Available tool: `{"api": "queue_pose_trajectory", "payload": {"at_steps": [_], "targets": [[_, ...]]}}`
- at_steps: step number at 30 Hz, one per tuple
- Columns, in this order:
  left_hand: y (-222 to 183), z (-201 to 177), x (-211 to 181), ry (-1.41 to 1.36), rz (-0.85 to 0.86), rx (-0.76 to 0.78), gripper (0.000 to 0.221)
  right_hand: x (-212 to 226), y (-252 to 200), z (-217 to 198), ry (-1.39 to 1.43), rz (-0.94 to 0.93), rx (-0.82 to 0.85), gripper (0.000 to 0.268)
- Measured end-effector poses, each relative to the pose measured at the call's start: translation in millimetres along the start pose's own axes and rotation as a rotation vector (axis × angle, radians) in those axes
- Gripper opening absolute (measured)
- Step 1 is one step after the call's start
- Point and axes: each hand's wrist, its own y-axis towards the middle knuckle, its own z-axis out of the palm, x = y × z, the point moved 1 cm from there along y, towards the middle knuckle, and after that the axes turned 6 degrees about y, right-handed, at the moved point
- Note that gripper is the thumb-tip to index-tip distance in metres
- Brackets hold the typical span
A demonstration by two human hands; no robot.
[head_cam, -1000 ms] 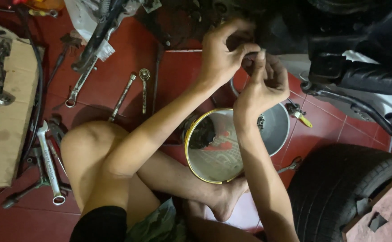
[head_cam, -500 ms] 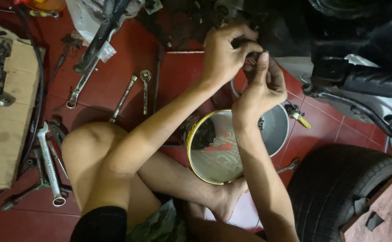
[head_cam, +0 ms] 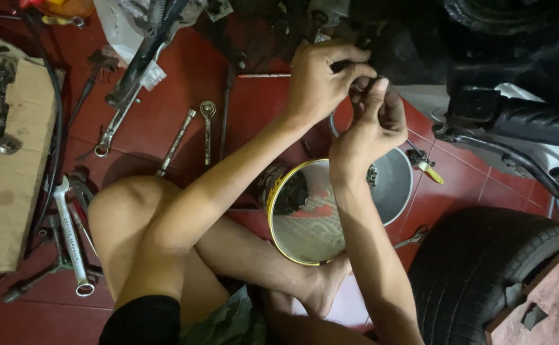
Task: The person is disassembling exterior components of a motorcycle, removing screws with tools and handling the parts for cleaning.
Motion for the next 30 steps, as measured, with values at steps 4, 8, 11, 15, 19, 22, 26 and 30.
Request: {"api": "queue_pose_trajectory", "payload": {"at_steps": [4, 8, 11, 15, 19, 22, 26, 30], "targets": [[-2, -2, -2, -0.070, -0.006, 0.043, 0.011, -1, 2, -4, -0.019, -0.036, 0.032, 0.022], [-2, -2, -3, -0.080, -0.041, 0.055, 0.014, -4, 5, -4, 0.048, 0.041, -0.010, 0.022], [2, -7, -8, -0.054, -0.028, 0.141, 0.014, -11, 8, -7, 0.096, 0.077, -0.070, 0.019], [-5, 0, -7, -0.079, -0.039, 0.136, 0.025, -10, 8, -10, 0.215, 0.145, -0.040, 0.019], [-13, 4, -1, -0.210, -0.200, 0.173, 0.041, -12, 3, -11, 0.255, 0.236, -0.188, 0.018], [-10, 0, -4, -0.226, -0.201, 0.230, 0.042, -10, 3, -10, 0.258, 0.220, -0.167, 0.017], [-13, -1, 3, -0.134, -0.160, 0.253, 0.055, -15, 3, -12, 0.290, 0.193, -0.152, 0.009], [-11, -3, -1, -0.085, -0.154, 0.278, 0.052, -17, 2, -13, 0.296, 0.194, -0.128, 0.014]]}}
